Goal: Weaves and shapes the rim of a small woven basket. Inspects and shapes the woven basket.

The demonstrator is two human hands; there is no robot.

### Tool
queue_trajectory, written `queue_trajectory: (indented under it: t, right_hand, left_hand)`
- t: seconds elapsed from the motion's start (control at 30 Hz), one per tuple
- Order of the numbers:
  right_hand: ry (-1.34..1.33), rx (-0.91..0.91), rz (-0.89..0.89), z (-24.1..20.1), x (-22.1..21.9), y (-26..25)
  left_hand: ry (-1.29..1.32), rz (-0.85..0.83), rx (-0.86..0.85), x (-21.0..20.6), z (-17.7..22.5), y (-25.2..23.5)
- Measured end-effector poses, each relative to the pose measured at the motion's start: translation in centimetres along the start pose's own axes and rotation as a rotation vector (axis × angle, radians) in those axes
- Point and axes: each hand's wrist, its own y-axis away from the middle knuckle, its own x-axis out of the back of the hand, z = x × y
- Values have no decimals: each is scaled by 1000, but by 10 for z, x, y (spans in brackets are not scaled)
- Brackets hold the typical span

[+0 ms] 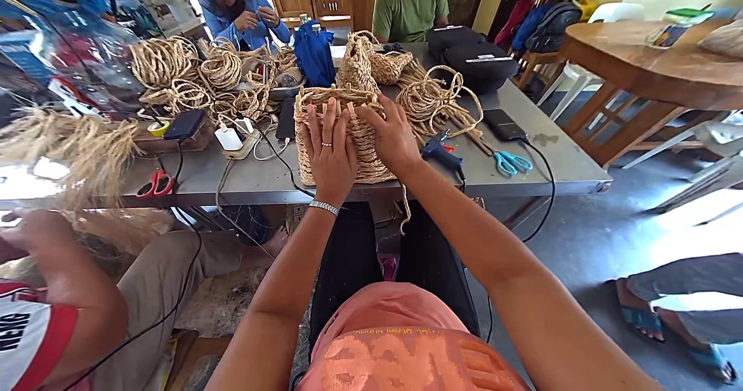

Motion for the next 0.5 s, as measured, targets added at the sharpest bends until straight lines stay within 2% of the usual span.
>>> queue_trajectory:
  t: [0.23, 0.37, 0.5]
  right_hand:
    - [-14, 12, 49, 0, -8, 8]
    - [-31, 0, 19, -1, -2, 8]
    - [-36, 15, -22, -2, 2, 8]
  left_hand:
    - [-1, -13, 17, -4, -1, 11]
    - [85, -76, 29, 9, -3, 6]
    - [187, 43, 102, 29, -28, -21]
